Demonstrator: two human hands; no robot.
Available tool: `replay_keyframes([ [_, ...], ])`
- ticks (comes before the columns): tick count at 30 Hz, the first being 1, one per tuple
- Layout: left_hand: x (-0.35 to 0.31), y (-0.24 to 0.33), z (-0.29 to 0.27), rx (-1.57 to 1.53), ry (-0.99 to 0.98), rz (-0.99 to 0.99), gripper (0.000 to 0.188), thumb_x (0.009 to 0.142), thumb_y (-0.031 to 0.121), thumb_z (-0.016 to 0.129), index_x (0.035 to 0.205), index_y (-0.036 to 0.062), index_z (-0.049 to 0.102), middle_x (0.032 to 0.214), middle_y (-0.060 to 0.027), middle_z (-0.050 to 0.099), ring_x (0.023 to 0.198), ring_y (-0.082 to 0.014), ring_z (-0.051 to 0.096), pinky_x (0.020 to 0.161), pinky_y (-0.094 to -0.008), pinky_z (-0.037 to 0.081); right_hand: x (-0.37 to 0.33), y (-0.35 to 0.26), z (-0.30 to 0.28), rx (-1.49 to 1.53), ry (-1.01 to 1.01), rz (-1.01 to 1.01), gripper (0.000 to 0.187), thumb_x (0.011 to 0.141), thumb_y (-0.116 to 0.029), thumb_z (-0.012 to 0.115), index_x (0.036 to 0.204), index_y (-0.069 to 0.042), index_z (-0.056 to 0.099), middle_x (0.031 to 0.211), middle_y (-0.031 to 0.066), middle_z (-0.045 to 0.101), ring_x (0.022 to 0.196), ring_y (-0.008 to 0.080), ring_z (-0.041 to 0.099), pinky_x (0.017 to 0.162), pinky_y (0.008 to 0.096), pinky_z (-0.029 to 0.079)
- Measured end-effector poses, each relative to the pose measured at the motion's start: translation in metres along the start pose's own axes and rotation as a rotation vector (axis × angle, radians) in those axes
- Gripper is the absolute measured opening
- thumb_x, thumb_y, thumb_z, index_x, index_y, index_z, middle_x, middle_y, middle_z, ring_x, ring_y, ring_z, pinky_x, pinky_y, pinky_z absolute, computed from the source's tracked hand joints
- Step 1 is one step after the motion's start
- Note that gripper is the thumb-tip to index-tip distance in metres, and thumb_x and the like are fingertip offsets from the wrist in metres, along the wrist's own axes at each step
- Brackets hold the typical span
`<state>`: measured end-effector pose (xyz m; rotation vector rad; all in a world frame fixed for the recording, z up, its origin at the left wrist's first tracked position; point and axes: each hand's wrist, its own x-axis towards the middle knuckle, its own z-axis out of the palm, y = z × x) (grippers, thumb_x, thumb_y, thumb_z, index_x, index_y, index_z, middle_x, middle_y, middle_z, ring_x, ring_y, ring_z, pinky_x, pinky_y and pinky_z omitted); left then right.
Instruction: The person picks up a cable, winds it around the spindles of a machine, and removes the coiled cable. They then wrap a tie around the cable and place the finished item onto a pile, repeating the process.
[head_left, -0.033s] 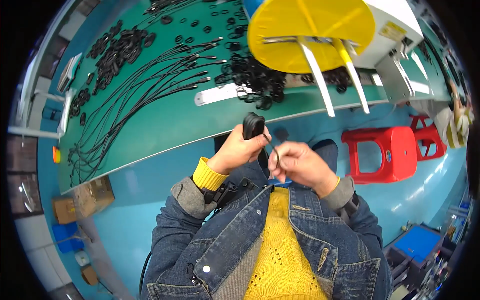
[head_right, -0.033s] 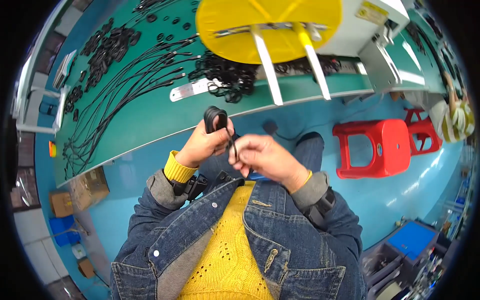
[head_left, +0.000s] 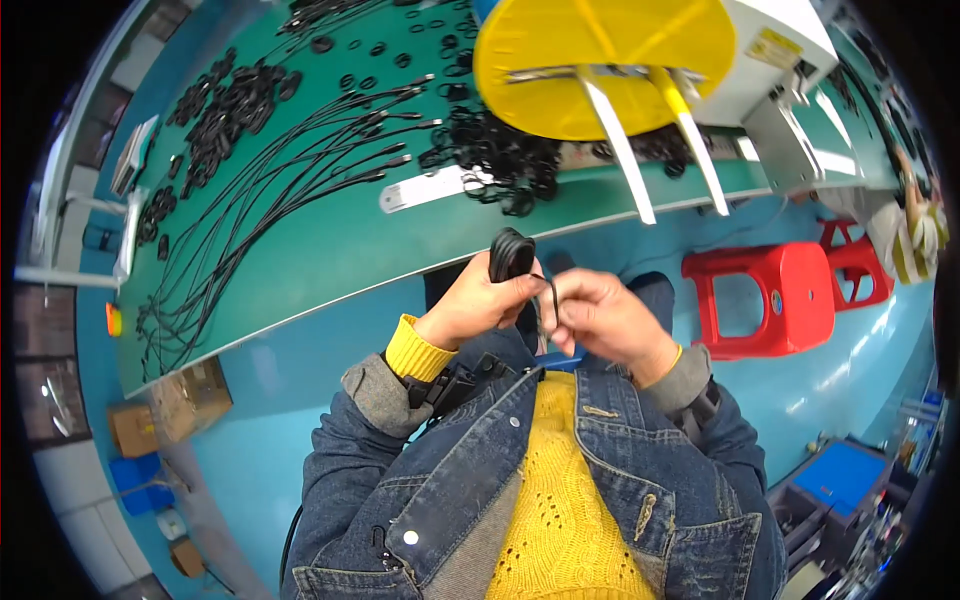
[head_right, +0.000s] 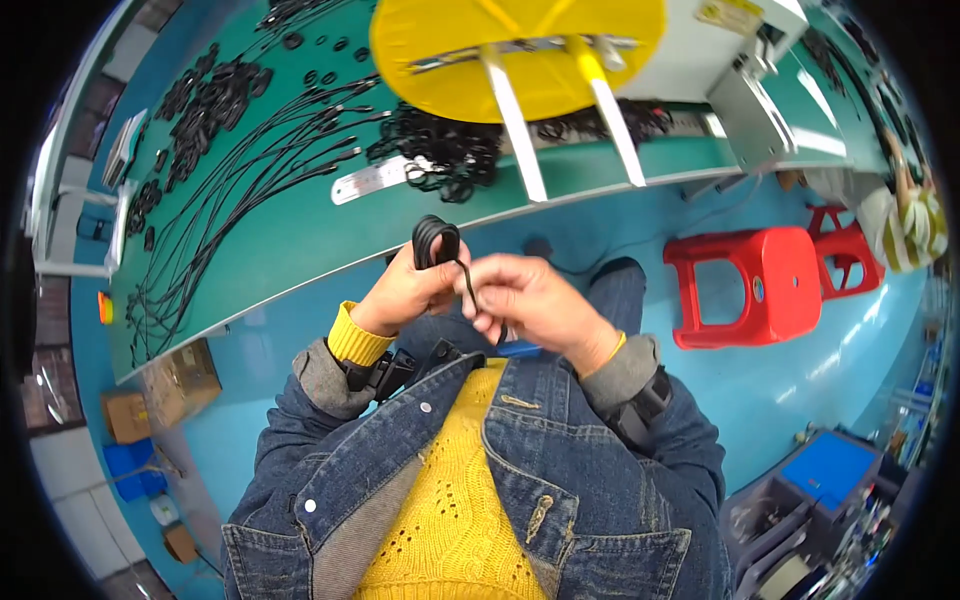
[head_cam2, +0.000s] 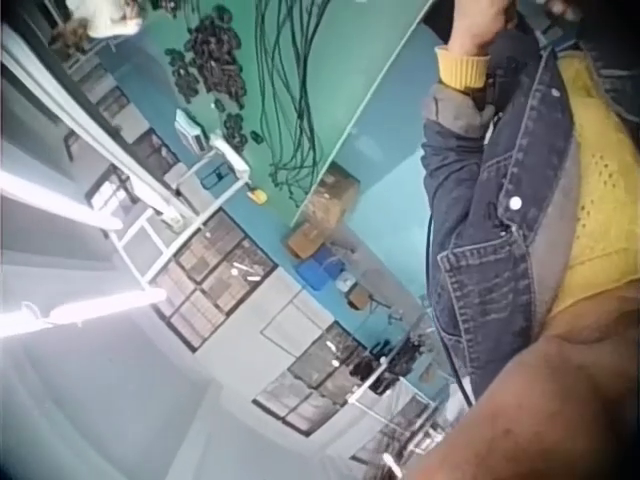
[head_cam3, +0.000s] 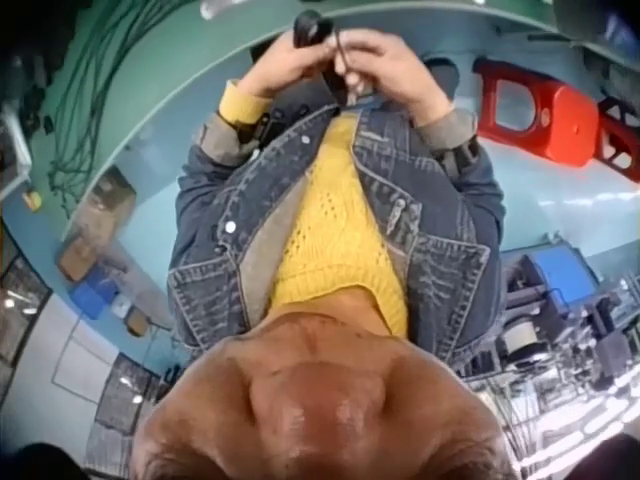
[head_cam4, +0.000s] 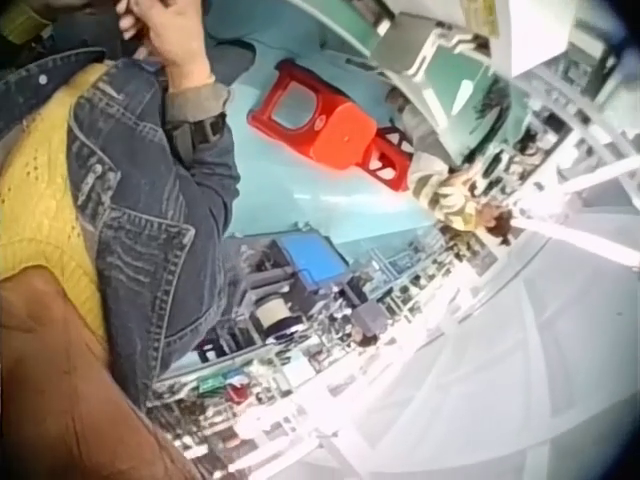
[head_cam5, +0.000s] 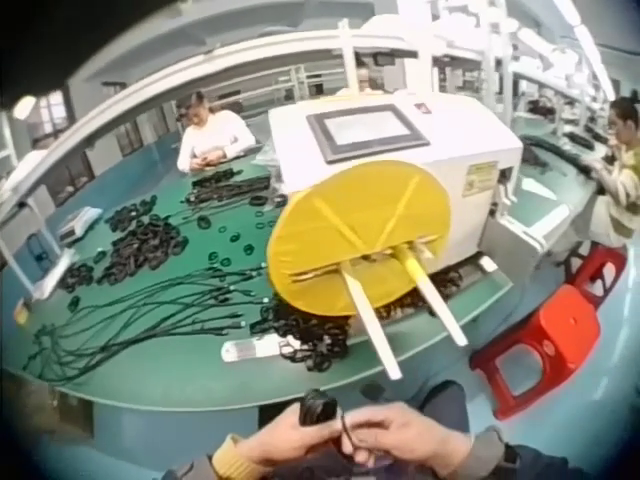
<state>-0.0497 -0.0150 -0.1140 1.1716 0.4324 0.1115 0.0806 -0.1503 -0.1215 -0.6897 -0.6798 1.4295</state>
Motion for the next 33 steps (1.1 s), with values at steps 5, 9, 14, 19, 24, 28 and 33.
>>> replay_keyframes([
  [5, 0.008, 0.009, 0.018, 0.090, -0.214, -0.197, 0.020, 0.086, 0.024, 0.061, 0.082, 0.0060, 0.053, 0.054, 0.0032, 0.042, 0.042, -0.0056, 0.037, 0.039, -0.0209, 0.028, -0.017, -0.063, -0.016, -0.466, 0.165, 0.135, 0.030, 0.083, -0.013, 0.064, 0.112, -0.005, 0.059, 0.077, 0.0036, 0.059, 0.057, 0.0108, 0.055, 0.051, 0.0250, 0.045],
  [9, 0.012, 0.012, 0.033, 0.149, -0.312, -0.358, 0.021, 0.084, 0.025, 0.062, 0.081, 0.0057, 0.053, 0.055, 0.0032, 0.042, 0.042, -0.0054, 0.037, 0.038, -0.0205, 0.026, -0.016, -0.085, -0.022, -1.013, 0.055, -0.058, 0.034, 0.078, -0.010, 0.068, 0.110, -0.007, 0.058, 0.075, 0.0022, 0.059, 0.057, 0.0128, 0.056, 0.051, 0.0248, 0.046],
  [14, 0.016, 0.009, 0.043, 0.213, -0.392, -0.430, 0.016, 0.082, 0.018, 0.061, 0.084, 0.0046, 0.051, 0.056, 0.0032, 0.041, 0.043, -0.0046, 0.035, 0.037, -0.0212, 0.024, -0.009, -0.073, -0.014, -1.456, -0.283, -0.097, 0.037, 0.070, -0.012, 0.074, 0.100, -0.004, 0.054, 0.073, 0.0029, 0.059, 0.059, 0.0119, 0.056, 0.051, 0.0246, 0.044],
  [19, 0.011, 0.021, 0.043, 0.074, -0.276, -0.430, 0.012, 0.081, 0.009, 0.056, 0.089, 0.0034, 0.049, 0.057, 0.0030, 0.039, 0.043, -0.0040, 0.032, 0.037, -0.0207, 0.024, -0.018, -0.031, -0.034, -0.532, 0.018, -0.007, 0.034, 0.074, -0.018, 0.071, 0.094, -0.002, 0.049, 0.073, 0.0090, 0.059, 0.062, 0.0172, 0.059, 0.054, 0.0291, 0.044],
  [24, 0.016, 0.008, 0.029, -0.296, -0.480, -0.593, 0.021, 0.083, 0.008, 0.052, 0.103, 0.0014, 0.049, 0.060, 0.0016, 0.038, 0.045, -0.0039, 0.032, 0.037, -0.0199, 0.022, -0.023, -0.037, -0.034, -0.592, 0.277, 0.101, 0.028, 0.082, -0.022, 0.062, 0.094, 0.000, 0.049, 0.072, 0.0094, 0.058, 0.068, 0.0213, 0.059, 0.058, 0.0328, 0.044],
  [28, 0.023, -0.004, 0.020, -0.393, -0.487, -0.539, 0.030, 0.082, 0.013, 0.058, 0.107, 0.0014, 0.047, 0.068, -0.0054, 0.049, 0.048, -0.0066, 0.041, 0.037, -0.0182, 0.033, -0.017, -0.035, -0.029, -1.177, 0.088, -0.117, 0.025, 0.087, -0.024, 0.057, 0.091, 0.000, 0.050, 0.068, 0.0056, 0.055, 0.066, 0.0199, 0.056, 0.058, 0.0335, 0.044],
  [33, 0.010, 0.014, 0.034, -0.248, -0.208, -0.309, 0.029, 0.085, 0.012, 0.055, 0.110, -0.0017, 0.048, 0.082, -0.0119, 0.059, 0.058, -0.0109, 0.056, 0.047, -0.0201, 0.048, -0.018, -0.020, -0.045, -0.970, 0.246, -0.113, 0.028, 0.089, -0.026, 0.055, 0.085, 0.001, 0.050, 0.071, 0.0131, 0.056, 0.067, 0.0242, 0.058, 0.060, 0.0360, 0.044],
])
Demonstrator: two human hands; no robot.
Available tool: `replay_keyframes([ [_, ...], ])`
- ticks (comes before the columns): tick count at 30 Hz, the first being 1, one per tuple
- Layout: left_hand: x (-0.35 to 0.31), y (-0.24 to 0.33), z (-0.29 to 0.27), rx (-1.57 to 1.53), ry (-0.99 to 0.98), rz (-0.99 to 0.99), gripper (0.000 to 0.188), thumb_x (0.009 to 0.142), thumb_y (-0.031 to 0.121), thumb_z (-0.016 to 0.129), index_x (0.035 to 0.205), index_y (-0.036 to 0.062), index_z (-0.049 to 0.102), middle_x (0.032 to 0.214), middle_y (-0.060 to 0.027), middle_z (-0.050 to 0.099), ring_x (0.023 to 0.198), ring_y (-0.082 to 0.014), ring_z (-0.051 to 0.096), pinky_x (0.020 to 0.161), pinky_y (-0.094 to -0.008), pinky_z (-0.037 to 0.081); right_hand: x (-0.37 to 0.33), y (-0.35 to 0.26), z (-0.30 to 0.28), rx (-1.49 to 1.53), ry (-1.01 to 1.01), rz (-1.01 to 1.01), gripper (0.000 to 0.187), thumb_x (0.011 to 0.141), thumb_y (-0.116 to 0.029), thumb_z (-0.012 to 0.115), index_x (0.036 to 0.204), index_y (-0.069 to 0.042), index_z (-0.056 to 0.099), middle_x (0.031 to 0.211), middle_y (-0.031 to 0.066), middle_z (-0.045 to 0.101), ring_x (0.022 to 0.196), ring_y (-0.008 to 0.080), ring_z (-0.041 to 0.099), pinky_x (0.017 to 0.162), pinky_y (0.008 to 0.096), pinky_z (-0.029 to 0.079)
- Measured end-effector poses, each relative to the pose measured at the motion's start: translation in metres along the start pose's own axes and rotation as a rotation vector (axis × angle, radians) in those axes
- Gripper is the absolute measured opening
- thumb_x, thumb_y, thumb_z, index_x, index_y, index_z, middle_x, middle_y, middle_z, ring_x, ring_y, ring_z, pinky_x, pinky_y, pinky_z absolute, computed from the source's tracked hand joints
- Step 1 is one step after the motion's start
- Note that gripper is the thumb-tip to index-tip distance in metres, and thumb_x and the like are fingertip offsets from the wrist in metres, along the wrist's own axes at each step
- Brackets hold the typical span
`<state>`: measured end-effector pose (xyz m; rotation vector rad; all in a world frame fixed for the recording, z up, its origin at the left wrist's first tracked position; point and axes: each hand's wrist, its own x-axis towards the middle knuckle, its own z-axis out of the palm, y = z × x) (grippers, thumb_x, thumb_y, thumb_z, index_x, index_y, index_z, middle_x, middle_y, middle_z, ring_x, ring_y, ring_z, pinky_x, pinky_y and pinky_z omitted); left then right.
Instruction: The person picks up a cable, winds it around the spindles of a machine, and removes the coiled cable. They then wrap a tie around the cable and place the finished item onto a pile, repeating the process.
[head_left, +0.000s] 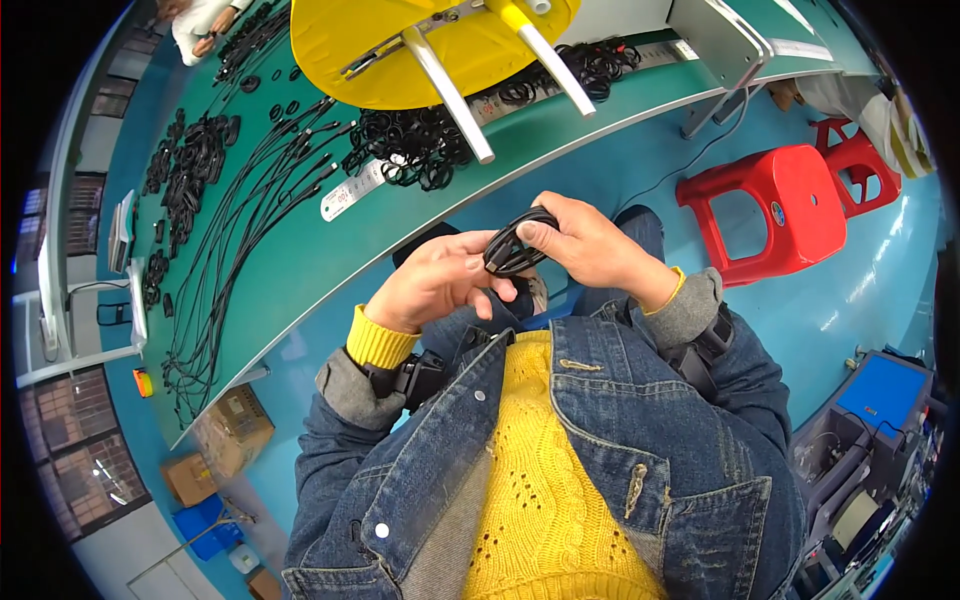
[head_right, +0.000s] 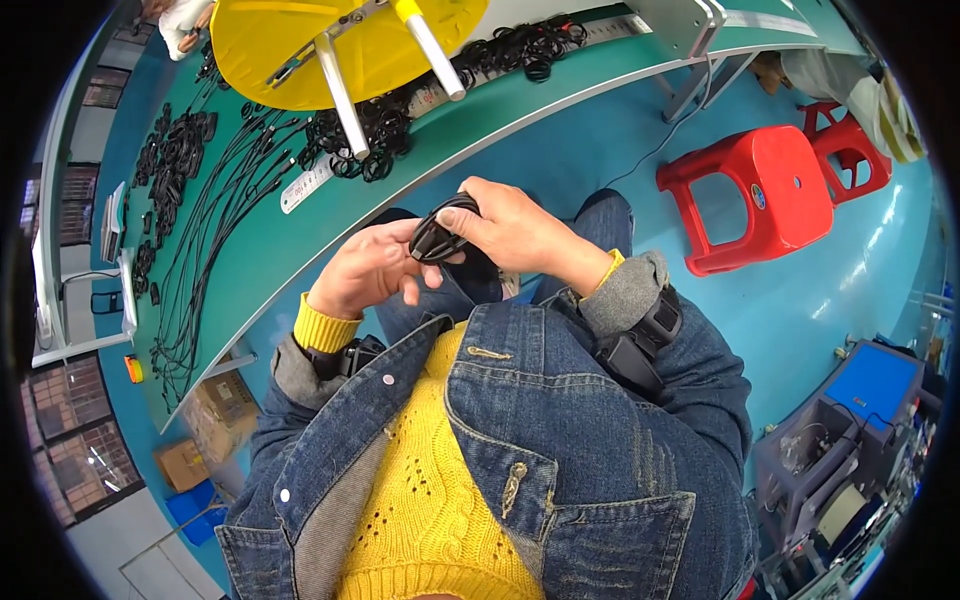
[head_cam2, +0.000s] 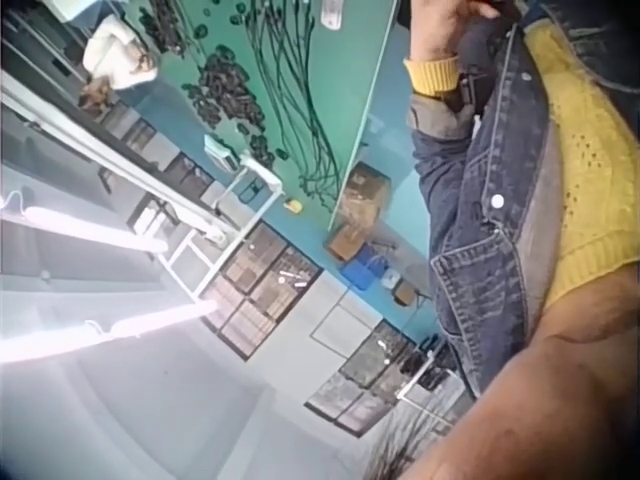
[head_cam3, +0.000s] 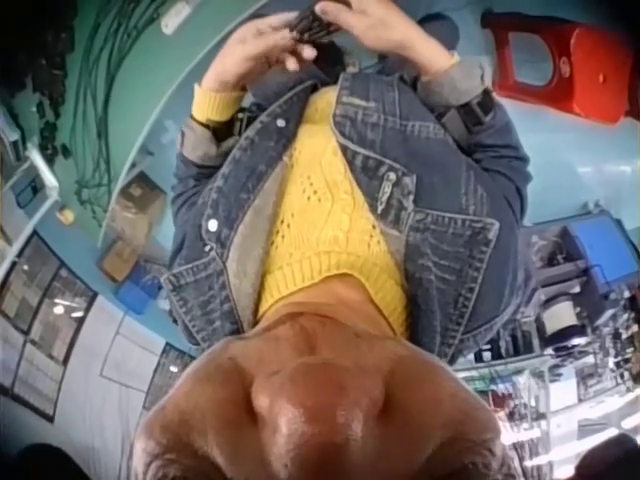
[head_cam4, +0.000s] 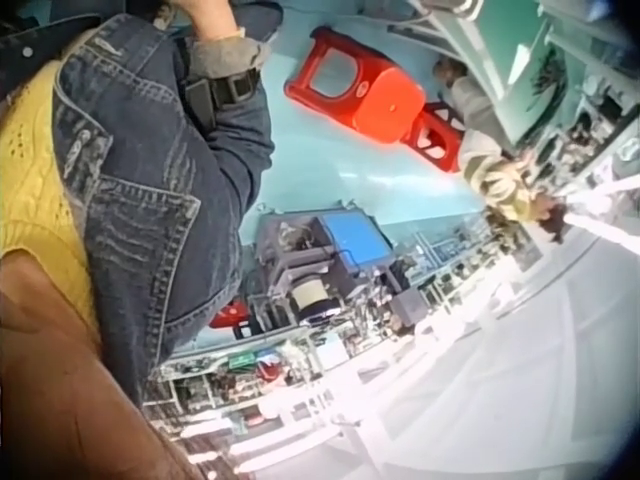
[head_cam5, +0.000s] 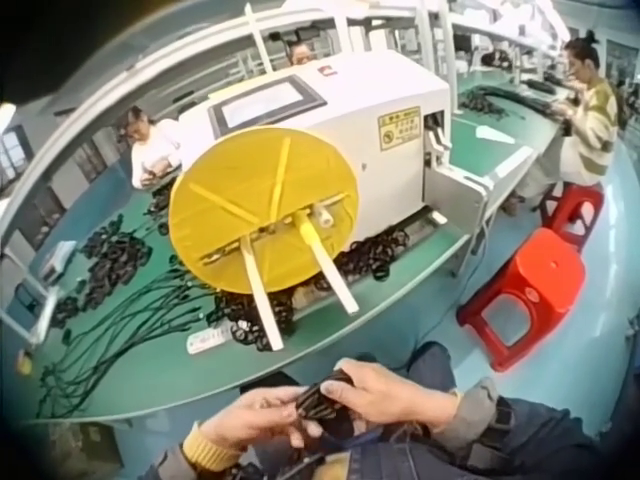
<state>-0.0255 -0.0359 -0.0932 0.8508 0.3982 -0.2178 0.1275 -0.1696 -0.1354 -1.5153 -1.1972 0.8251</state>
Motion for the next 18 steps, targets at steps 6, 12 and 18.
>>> replay_keyframes([
  [6, -0.007, -0.016, -0.009, 0.324, 0.185, 0.128, 0.021, 0.089, 0.007, 0.051, 0.106, -0.0042, 0.053, 0.094, -0.0117, 0.062, 0.072, -0.0148, 0.064, 0.062, -0.0232, 0.055, -0.004, -0.002, 0.010, 0.119, 0.010, 0.131, 0.028, 0.090, -0.025, 0.055, 0.085, 0.002, 0.049, 0.077, 0.0184, 0.060, 0.074, 0.0292, 0.061, 0.063, 0.0377, 0.045],
  [12, 0.004, -0.016, -0.004, 0.541, 0.371, 0.217, 0.019, 0.088, 0.005, 0.052, 0.105, -0.0037, 0.055, 0.084, -0.0073, 0.063, 0.071, -0.0113, 0.063, 0.061, -0.0215, 0.052, -0.007, -0.004, 0.018, 0.015, 0.148, -0.050, 0.025, 0.090, -0.024, 0.054, 0.088, 0.000, 0.046, 0.070, 0.0157, 0.055, 0.063, 0.0259, 0.055, 0.058, 0.0337, 0.043],
  [18, -0.001, -0.006, -0.004, 0.490, 0.068, -0.160, 0.023, 0.081, 0.014, 0.063, 0.096, -0.0020, 0.057, 0.079, -0.0058, 0.063, 0.071, -0.0130, 0.063, 0.058, -0.0233, 0.050, 0.000, -0.010, 0.007, -0.058, -0.179, -0.137, 0.031, 0.084, -0.026, 0.061, 0.090, 0.000, 0.045, 0.069, 0.0177, 0.054, 0.062, 0.0326, 0.055, 0.056, 0.0357, 0.042],
])
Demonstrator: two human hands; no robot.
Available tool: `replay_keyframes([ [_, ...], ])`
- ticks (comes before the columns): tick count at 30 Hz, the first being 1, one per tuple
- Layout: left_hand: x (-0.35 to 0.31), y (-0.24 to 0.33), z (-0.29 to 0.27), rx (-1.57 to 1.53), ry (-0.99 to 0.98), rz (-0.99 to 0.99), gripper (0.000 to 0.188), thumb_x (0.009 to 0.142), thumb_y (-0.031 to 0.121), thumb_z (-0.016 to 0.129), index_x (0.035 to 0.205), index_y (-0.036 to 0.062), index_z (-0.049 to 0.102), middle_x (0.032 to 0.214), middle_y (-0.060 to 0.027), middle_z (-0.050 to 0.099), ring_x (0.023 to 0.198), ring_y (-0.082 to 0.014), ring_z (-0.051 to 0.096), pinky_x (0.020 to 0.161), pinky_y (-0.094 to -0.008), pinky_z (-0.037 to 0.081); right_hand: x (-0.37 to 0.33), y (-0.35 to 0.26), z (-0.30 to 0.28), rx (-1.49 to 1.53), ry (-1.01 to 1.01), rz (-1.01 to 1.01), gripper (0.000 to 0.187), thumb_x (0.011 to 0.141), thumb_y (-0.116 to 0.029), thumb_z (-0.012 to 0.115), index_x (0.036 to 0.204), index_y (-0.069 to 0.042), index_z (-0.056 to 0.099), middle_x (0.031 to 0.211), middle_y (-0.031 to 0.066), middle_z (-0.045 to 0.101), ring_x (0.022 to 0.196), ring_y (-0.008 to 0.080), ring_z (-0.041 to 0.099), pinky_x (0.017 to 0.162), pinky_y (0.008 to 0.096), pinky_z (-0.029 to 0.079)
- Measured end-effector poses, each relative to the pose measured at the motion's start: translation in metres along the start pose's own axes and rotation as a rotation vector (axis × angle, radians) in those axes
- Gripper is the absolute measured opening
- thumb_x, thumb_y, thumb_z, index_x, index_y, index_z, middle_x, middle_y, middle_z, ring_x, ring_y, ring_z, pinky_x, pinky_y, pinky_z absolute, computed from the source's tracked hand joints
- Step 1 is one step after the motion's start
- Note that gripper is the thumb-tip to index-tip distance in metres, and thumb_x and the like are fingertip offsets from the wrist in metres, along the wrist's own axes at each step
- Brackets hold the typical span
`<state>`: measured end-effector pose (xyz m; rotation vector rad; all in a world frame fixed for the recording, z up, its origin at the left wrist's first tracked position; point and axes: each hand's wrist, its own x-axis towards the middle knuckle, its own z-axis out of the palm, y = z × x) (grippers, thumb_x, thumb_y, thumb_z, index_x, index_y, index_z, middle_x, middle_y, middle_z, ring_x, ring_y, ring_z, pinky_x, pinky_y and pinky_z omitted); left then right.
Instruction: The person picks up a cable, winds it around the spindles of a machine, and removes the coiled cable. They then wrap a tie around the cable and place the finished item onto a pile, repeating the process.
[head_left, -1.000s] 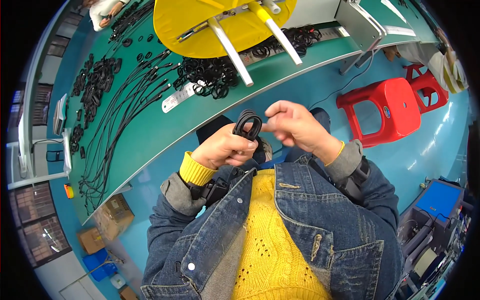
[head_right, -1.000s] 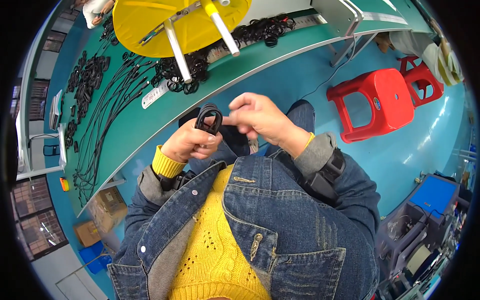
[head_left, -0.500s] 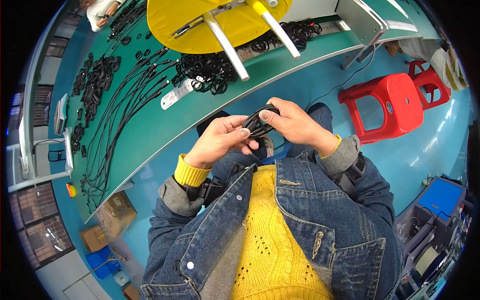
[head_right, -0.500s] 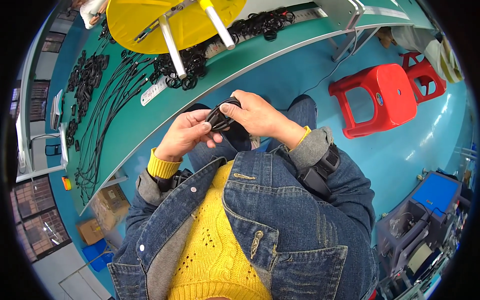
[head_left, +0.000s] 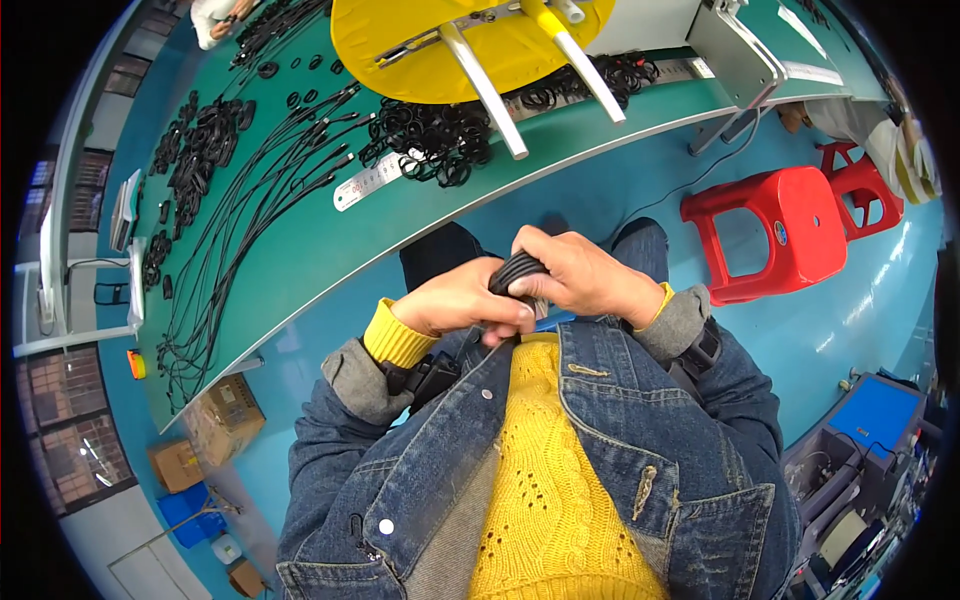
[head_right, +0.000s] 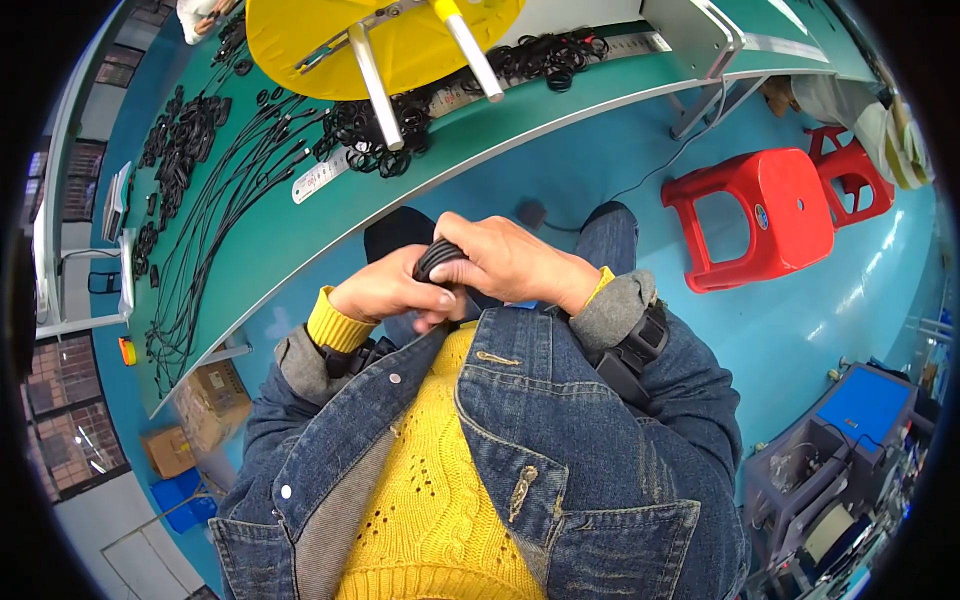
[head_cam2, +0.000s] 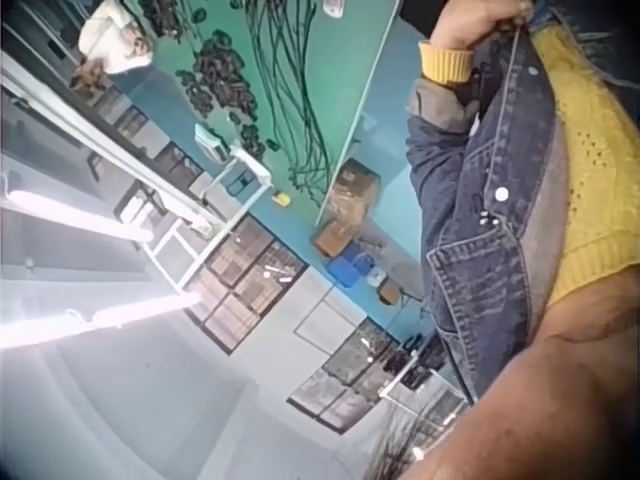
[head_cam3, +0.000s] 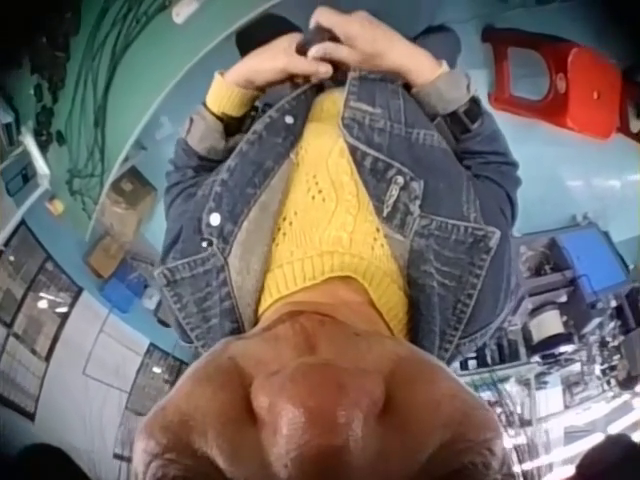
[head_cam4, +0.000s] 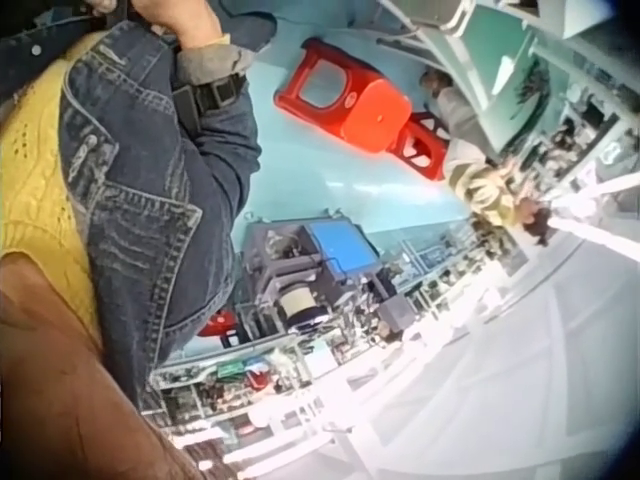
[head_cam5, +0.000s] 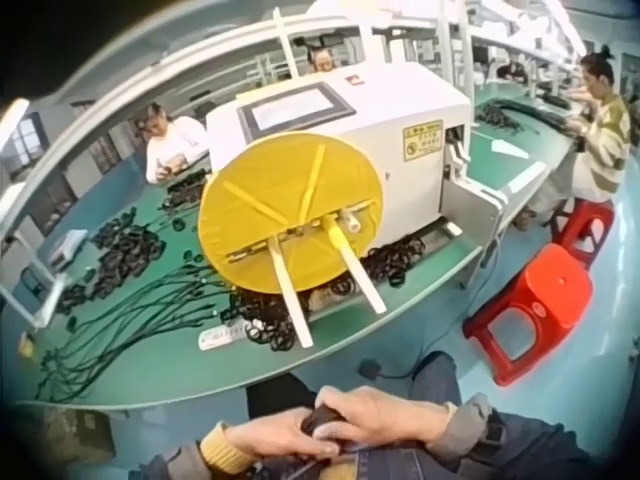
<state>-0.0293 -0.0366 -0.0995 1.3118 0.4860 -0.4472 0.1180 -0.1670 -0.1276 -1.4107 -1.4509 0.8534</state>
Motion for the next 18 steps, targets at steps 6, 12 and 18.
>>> replay_keyframes([
  [6, 0.006, -0.023, 0.018, 0.614, 0.435, 0.447, 0.025, 0.074, 0.017, 0.068, 0.086, -0.0016, 0.055, 0.081, -0.0148, 0.064, 0.076, -0.0296, 0.065, 0.064, -0.0374, 0.049, 0.005, -0.015, 0.007, 0.106, -0.002, 0.154, 0.036, 0.078, -0.027, 0.062, 0.093, 0.000, 0.043, 0.069, 0.0178, 0.054, 0.063, 0.0321, 0.057, 0.055, 0.0374, 0.043],
  [12, 0.002, -0.027, 0.022, 0.693, 0.572, 0.441, 0.023, 0.074, 0.016, 0.064, 0.085, -0.0020, 0.056, 0.086, -0.0224, 0.062, 0.079, -0.0409, 0.058, 0.064, -0.0408, 0.048, 0.013, -0.017, 0.035, -0.314, 0.236, -0.062, 0.031, 0.081, -0.027, 0.061, 0.088, 0.000, 0.046, 0.068, 0.0198, 0.057, 0.061, 0.0350, 0.058, 0.053, 0.0403, 0.045],
  [18, -0.009, -0.038, 0.003, 0.709, 0.441, 0.288, 0.030, 0.077, 0.027, 0.063, 0.083, -0.0027, 0.058, 0.078, -0.0196, 0.062, 0.072, -0.0355, 0.061, 0.062, -0.0403, 0.047, 0.023, -0.015, 0.048, -0.337, 0.098, 0.064, 0.037, 0.084, -0.037, 0.056, 0.084, 0.000, 0.051, 0.068, 0.0217, 0.059, 0.064, 0.0383, 0.058, 0.056, 0.0443, 0.046],
])
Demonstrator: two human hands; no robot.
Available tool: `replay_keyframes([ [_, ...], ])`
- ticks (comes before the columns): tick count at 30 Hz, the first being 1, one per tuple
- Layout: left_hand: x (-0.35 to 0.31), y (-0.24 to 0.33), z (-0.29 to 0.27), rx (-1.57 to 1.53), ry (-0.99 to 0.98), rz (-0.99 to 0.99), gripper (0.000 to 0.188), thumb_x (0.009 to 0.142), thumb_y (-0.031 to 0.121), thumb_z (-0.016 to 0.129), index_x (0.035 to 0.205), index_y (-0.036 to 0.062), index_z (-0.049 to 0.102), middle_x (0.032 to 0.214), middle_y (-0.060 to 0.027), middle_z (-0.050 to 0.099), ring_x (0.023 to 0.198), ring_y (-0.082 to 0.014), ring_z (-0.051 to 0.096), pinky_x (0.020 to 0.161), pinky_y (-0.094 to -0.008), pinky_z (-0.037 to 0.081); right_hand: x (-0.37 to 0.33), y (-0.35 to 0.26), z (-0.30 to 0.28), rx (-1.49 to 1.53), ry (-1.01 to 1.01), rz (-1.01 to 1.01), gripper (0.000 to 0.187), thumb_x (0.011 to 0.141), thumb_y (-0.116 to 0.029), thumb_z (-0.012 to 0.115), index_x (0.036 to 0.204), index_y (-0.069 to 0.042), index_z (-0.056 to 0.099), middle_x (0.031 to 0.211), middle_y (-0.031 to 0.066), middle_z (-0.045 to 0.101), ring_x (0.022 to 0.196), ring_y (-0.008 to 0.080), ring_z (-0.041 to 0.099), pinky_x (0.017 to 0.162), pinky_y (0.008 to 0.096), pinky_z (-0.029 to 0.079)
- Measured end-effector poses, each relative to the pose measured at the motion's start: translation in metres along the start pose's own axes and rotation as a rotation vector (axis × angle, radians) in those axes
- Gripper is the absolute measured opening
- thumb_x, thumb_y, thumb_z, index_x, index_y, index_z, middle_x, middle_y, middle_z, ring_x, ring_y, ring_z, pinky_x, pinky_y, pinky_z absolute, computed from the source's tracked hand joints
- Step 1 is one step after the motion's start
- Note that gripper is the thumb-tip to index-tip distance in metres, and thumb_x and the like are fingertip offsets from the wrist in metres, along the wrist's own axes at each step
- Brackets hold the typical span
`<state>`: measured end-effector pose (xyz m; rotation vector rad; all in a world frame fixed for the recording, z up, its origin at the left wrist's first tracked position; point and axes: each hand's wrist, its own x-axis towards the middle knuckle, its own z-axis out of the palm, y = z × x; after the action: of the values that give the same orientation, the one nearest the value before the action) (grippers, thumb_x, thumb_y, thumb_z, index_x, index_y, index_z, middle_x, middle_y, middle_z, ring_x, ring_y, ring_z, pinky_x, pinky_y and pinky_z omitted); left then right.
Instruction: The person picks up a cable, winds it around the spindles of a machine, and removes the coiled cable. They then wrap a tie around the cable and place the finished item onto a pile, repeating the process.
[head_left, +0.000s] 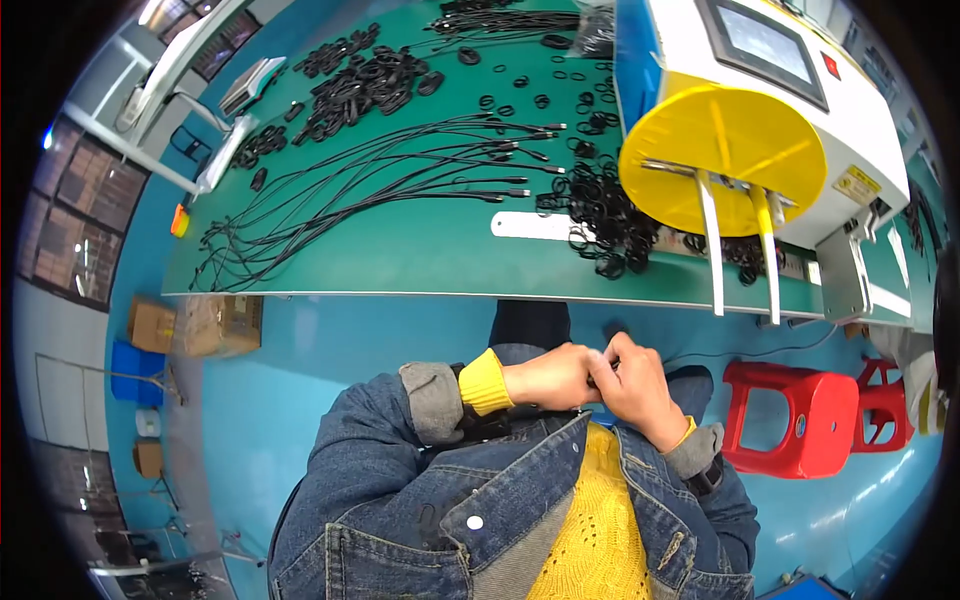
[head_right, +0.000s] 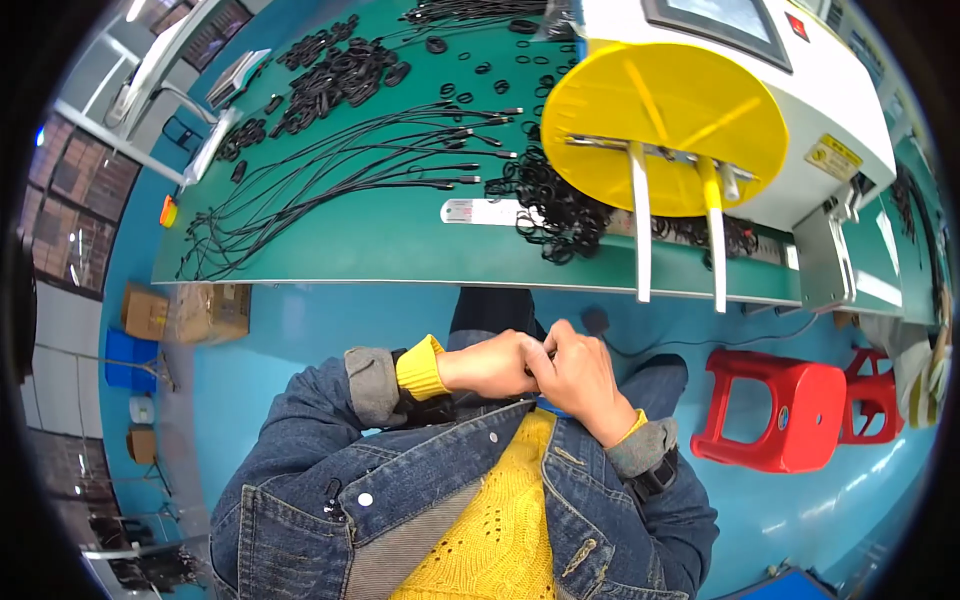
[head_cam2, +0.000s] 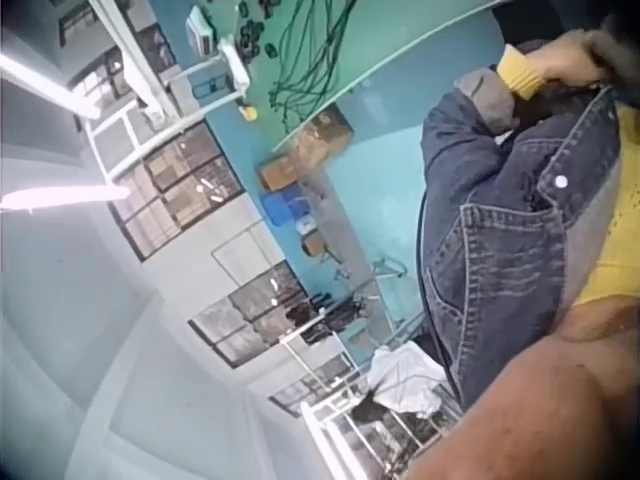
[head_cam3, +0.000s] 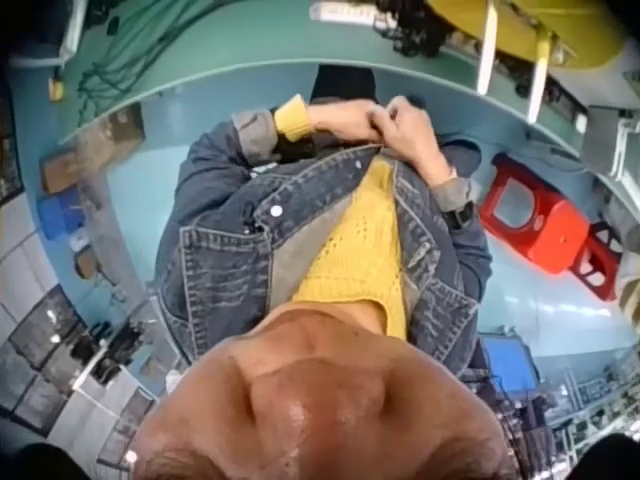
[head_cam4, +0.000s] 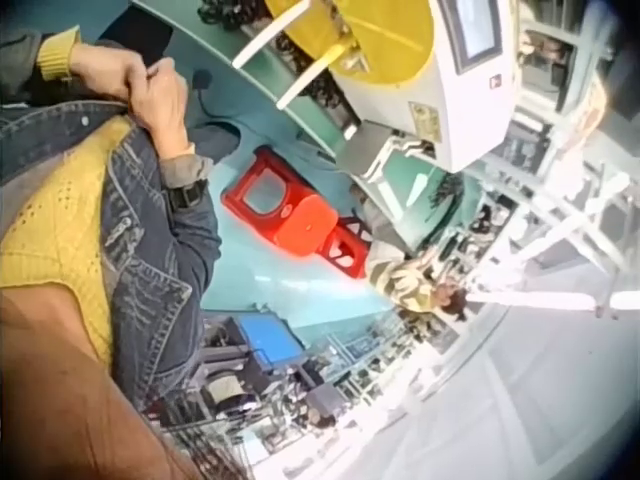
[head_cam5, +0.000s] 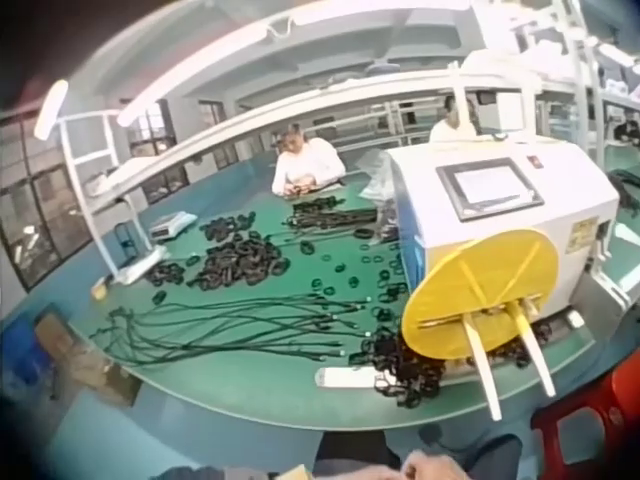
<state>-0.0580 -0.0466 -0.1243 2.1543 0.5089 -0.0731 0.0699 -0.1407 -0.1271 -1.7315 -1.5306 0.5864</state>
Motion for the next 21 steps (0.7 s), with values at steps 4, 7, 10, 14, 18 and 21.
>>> replay_keyframes([
  [4, -0.021, -0.026, -0.028, -0.114, -0.610, -0.224, 0.038, 0.081, 0.035, 0.060, 0.085, -0.0025, 0.060, 0.071, -0.0137, 0.062, 0.063, -0.0190, 0.057, 0.059, -0.0374, 0.045, -0.004, 0.011, 0.005, -0.051, -0.315, 0.013, 0.043, 0.088, -0.042, 0.048, 0.080, -0.001, 0.056, 0.066, 0.0195, 0.059, 0.067, 0.0383, 0.058, 0.060, 0.0455, 0.045],
  [7, -0.020, -0.023, -0.108, 0.121, -0.481, -0.335, 0.036, 0.079, 0.038, 0.062, 0.073, 0.0021, 0.063, 0.059, -0.0045, 0.053, 0.051, -0.0133, 0.047, 0.047, -0.0289, 0.039, -0.004, 0.020, -0.012, 0.056, -0.492, 0.110, 0.046, 0.091, -0.041, 0.041, 0.076, -0.002, 0.059, 0.066, 0.0175, 0.060, 0.067, 0.0375, 0.058, 0.061, 0.0449, 0.044],
  [10, -0.034, -0.083, -0.236, 0.043, 0.500, 0.046, 0.019, 0.082, 0.020, 0.059, 0.093, 0.0042, 0.060, 0.083, -0.0041, 0.061, 0.072, -0.0142, 0.059, 0.061, -0.0279, 0.048, -0.003, 0.012, -0.021, 0.088, -0.489, 0.158, 0.045, 0.092, -0.040, 0.041, 0.077, -0.003, 0.060, 0.067, 0.0171, 0.060, 0.069, 0.0374, 0.059, 0.061, 0.0446, 0.044],
  [14, -0.021, -0.170, -0.330, -0.248, 1.140, -0.491, 0.047, 0.081, 0.032, 0.064, 0.113, -0.0012, 0.056, 0.099, -0.0123, 0.062, 0.086, -0.0203, 0.060, 0.077, -0.0307, 0.048, -0.001, 0.011, -0.024, 0.118, -0.431, 0.200, 0.041, 0.091, -0.038, 0.044, 0.081, -0.002, 0.061, 0.068, 0.0170, 0.061, 0.070, 0.0370, 0.059, 0.061, 0.0441, 0.044],
  [18, 0.007, -0.226, -0.310, 0.550, 1.054, -0.633, 0.047, 0.078, 0.033, 0.064, 0.109, -0.0014, 0.056, 0.106, -0.0208, 0.060, 0.101, -0.0377, 0.056, 0.086, -0.0421, 0.046, -0.011, 0.025, -0.017, 0.077, -0.366, 0.180, 0.032, 0.089, -0.031, 0.050, 0.086, -0.001, 0.061, 0.064, 0.0133, 0.060, 0.062, 0.0300, 0.060, 0.058, 0.0375, 0.045],
  [21, 0.018, -0.224, -0.292, 0.632, 1.067, -0.765, 0.042, 0.080, 0.035, 0.062, 0.108, 0.0031, 0.057, 0.106, -0.0185, 0.060, 0.098, -0.0371, 0.057, 0.083, -0.0444, 0.046, -0.017, 0.030, -0.019, 0.033, -0.330, 0.179, 0.027, 0.087, -0.026, 0.053, 0.088, 0.000, 0.061, 0.063, 0.0114, 0.060, 0.059, 0.0260, 0.060, 0.056, 0.0339, 0.046],
])
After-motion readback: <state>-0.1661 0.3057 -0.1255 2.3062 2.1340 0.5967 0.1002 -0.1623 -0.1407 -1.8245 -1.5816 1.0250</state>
